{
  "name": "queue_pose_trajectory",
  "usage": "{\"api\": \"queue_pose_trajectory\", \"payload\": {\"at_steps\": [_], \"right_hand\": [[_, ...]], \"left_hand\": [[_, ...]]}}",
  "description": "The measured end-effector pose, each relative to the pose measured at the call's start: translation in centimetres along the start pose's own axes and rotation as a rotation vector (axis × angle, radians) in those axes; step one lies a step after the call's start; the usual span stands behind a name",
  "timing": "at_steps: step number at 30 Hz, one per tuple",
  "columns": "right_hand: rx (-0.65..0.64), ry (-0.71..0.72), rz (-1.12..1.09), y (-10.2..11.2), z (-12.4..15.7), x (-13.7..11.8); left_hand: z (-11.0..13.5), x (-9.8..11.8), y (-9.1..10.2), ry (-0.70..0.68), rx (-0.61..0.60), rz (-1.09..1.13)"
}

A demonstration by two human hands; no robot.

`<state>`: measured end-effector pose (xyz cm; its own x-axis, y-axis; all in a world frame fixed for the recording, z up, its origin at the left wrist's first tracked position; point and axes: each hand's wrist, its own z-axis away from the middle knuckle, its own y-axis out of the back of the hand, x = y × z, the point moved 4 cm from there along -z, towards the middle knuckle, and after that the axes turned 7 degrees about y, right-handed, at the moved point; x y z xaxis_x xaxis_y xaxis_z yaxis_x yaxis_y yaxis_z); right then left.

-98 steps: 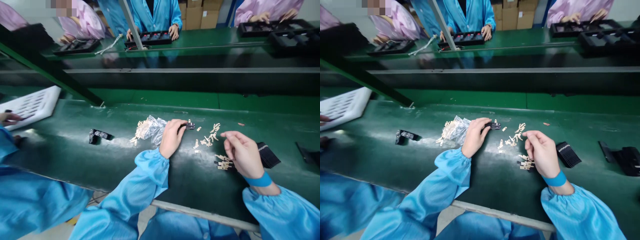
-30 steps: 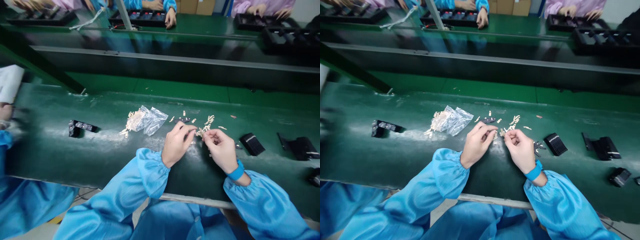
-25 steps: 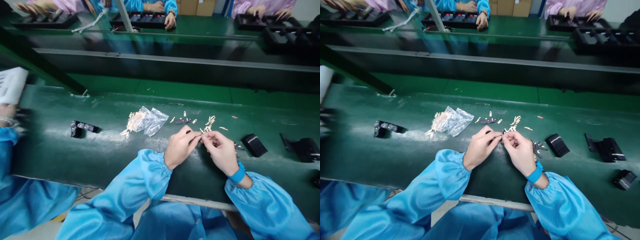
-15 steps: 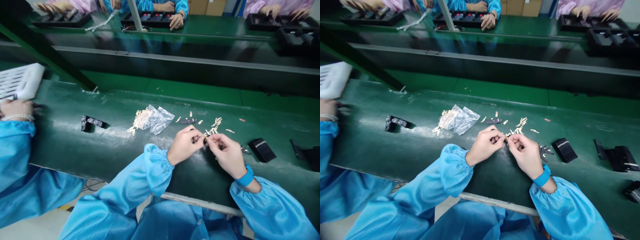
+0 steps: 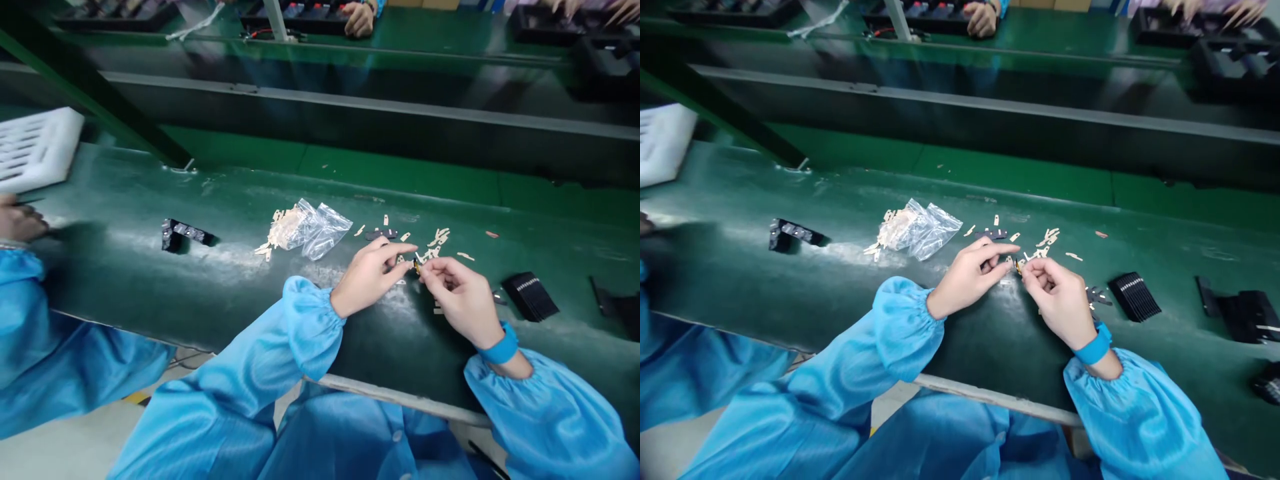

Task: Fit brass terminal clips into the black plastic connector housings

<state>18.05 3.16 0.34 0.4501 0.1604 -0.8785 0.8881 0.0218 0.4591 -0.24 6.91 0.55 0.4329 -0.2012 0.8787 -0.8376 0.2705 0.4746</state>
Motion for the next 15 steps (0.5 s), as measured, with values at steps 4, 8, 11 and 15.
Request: {"api": "queue_pose_trajectory", "payload": {"at_steps": [4,8,11,15], "right_hand": [[-0.047,0.046,0.054,-0.1,0.0,-0.4],[0.119,0.165,0.282,0.5,0.3,-1.2],[0.123,0.181,0.318,0.2,0.5,-1.5],[0.018,0.107,0.200,-0.6,0.7,-1.1]], "left_hand": [[-0.3,0.0,-0.1,-0.005,-0.061,0.050],[-0.1,-0.2,-0.2,0.003,0.001,0.059],[0.2,0.0,-0.3,-0.018,0.036,0.036],[0.6,0.3,-0.5,-0.058,0.027,-0.002]]}}
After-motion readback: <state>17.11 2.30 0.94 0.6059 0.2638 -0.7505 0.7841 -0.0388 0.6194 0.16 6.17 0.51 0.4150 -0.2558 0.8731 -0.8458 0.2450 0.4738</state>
